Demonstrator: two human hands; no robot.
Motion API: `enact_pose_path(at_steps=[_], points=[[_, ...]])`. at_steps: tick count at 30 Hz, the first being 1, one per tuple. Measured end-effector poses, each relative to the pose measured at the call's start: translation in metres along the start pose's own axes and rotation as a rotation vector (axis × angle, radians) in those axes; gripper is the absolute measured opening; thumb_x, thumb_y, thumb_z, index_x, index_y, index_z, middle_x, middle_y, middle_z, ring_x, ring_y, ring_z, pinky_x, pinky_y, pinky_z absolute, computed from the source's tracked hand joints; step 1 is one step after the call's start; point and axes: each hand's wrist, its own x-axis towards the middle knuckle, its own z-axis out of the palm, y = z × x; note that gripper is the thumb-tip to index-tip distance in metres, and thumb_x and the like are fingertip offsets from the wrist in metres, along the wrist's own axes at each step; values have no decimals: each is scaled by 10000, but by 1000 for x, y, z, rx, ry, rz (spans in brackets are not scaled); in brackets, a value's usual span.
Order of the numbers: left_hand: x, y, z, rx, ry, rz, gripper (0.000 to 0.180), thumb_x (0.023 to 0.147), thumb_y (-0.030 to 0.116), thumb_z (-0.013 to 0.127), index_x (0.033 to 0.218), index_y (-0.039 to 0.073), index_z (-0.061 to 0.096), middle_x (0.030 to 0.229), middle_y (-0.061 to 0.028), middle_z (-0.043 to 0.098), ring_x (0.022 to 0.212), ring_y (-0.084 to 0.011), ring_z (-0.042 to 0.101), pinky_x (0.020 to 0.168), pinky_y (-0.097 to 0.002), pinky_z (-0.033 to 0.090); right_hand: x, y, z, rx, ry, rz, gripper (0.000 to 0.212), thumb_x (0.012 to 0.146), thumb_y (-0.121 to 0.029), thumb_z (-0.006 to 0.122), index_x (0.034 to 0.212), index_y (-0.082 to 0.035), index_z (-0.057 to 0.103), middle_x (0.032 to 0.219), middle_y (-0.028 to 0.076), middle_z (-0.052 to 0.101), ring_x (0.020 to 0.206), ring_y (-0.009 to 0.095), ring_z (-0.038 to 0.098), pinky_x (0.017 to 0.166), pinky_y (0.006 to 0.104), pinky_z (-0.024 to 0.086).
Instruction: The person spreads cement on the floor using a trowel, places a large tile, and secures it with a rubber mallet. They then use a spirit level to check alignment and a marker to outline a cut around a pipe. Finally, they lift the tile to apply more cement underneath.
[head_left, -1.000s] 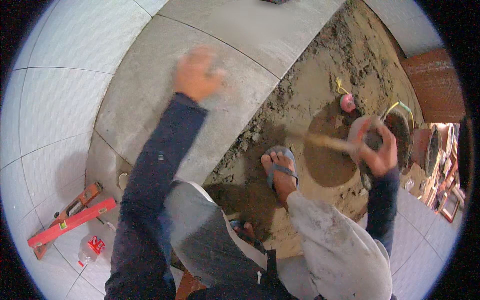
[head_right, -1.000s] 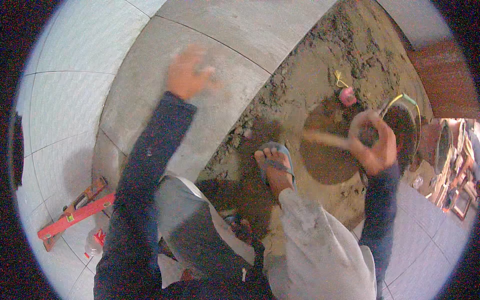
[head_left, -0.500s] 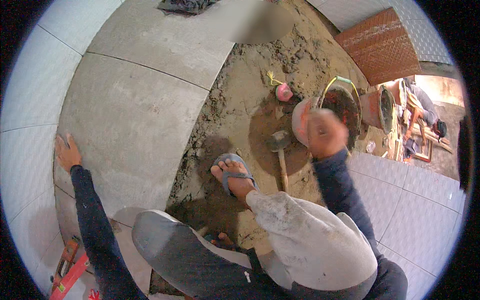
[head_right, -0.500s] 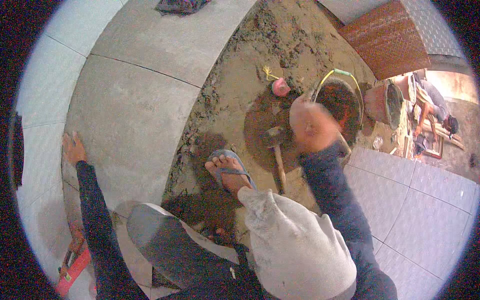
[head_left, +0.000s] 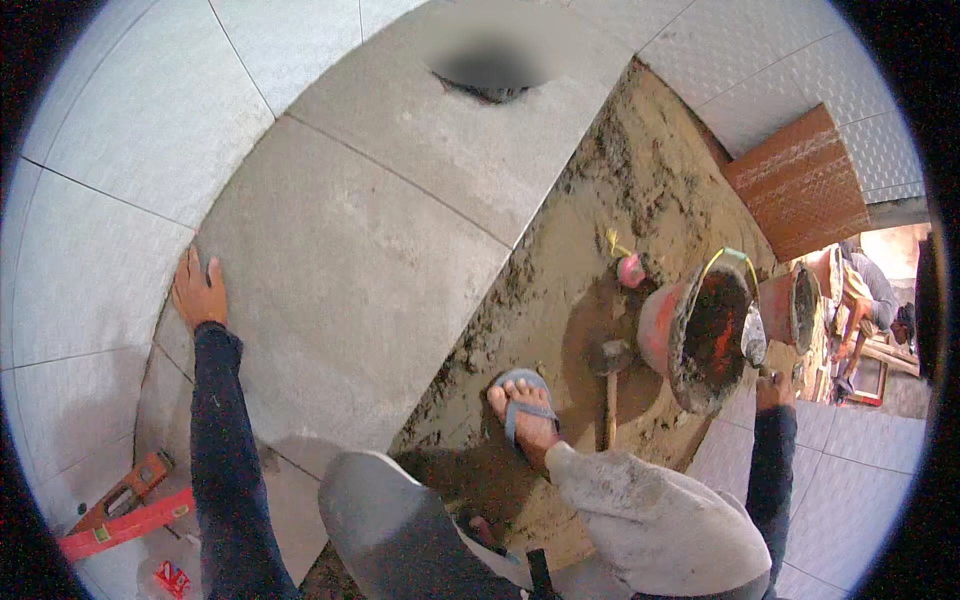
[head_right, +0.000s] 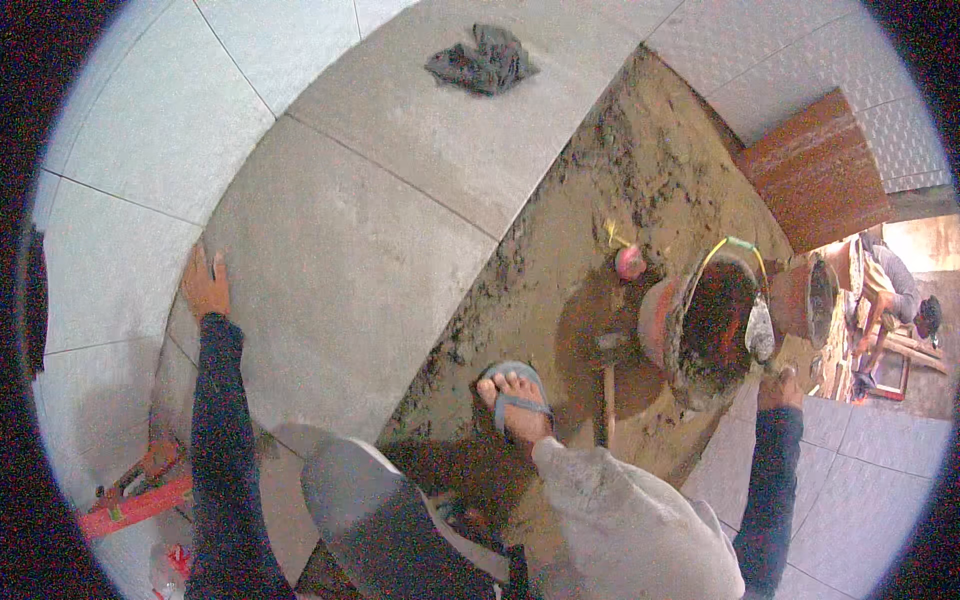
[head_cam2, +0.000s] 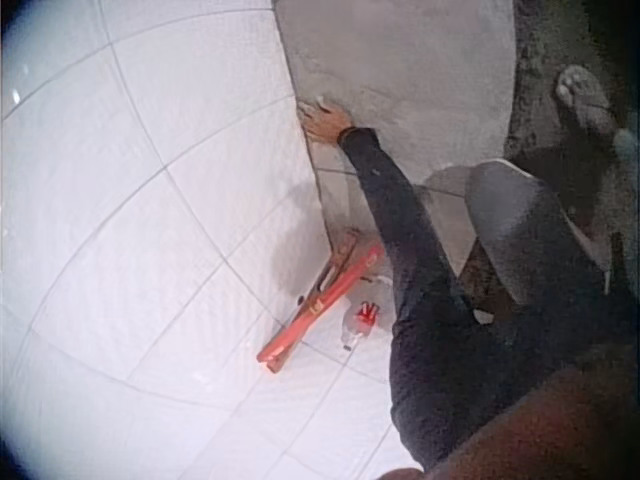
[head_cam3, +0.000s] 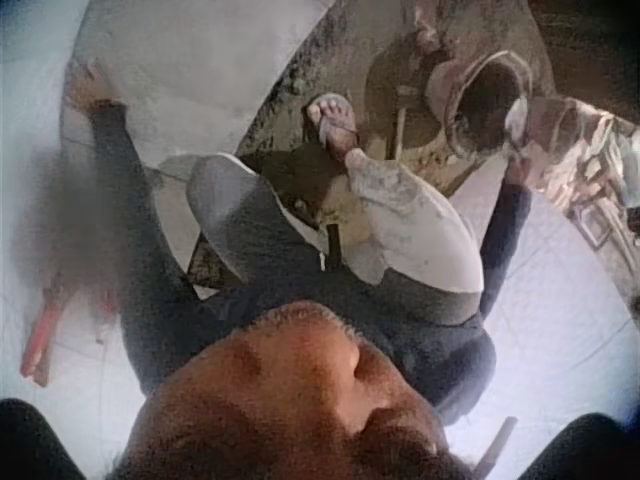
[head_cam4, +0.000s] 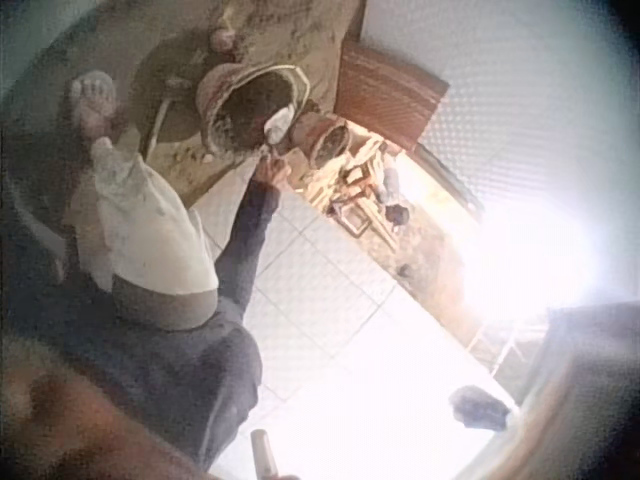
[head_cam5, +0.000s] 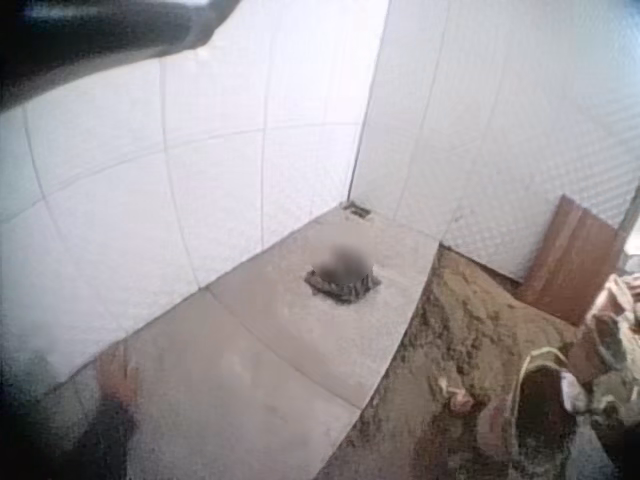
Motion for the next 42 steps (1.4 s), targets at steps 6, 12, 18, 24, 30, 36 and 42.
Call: enact_pose_path(at_steps=[6,12,18,24,30,36,42], points=[[-4,11,-16,38,-13,6,532,974,462,485,1426,182,493,1448,-76,489,1336,-253,446,1107,-440,322,-113,-253,-70,1081,-752,-113,311,938,-351,580,1094,-84,604,891,92,605,750,233,583,584,356,474],[-2,9,-9,46,-30,3,544,970,481,483,1417,171,506,1436,-74,502,1327,-246,455,1103,-428,325,-106,-388,25,1255,-983,1,367,980,-430,501,1000,-67,550,778,86,564,485,211,527,395,377,438],[1,28,-28,79,-81,-50,545,963,468,502,1413,160,513,1421,-80,517,1312,-254,469,1087,-427,347,-144,-456,-5,1056,-1085,-156,400,970,-445,502,975,-50,562,791,98,560,591,229,575,443,401,467],[1,5,-11,21,14,84,536,960,451,516,1384,124,543,1408,-118,525,1304,-272,479,1084,-442,357,-149,-402,43,1244,-1102,-270,467,960,-475,491,1016,-26,606,730,144,617,594,275,616,566,432,495],[4,-3,3,7,0,128,575,965,442,511,1383,47,524,1414,-165,512,1306,-323,476,1082,-446,371,-137,-452,14,1268,-1162,89,397,943,-435,556,978,-43,608,728,112,586,589,241,586,475,395,453],[-1,3,-7,53,-46,94,562,975,420,503,1367,18,533,1386,-202,526,1294,-351,480,1085,-439,371,-89,-396,44,1398,-961,-286,516,954,-507,494,1092,-24,611,738,169,609,502,306,603,465,474,511],[1,14,7,-47,-7,124,542,971,404,507,1325,-2,570,1320,-226,568,1261,-370,502,1073,-443,385,-132,-425,21,1301,-1147,-241,492,970,-489,465,836,-29,576,576,91,521,424,238,534,367,407,457]])
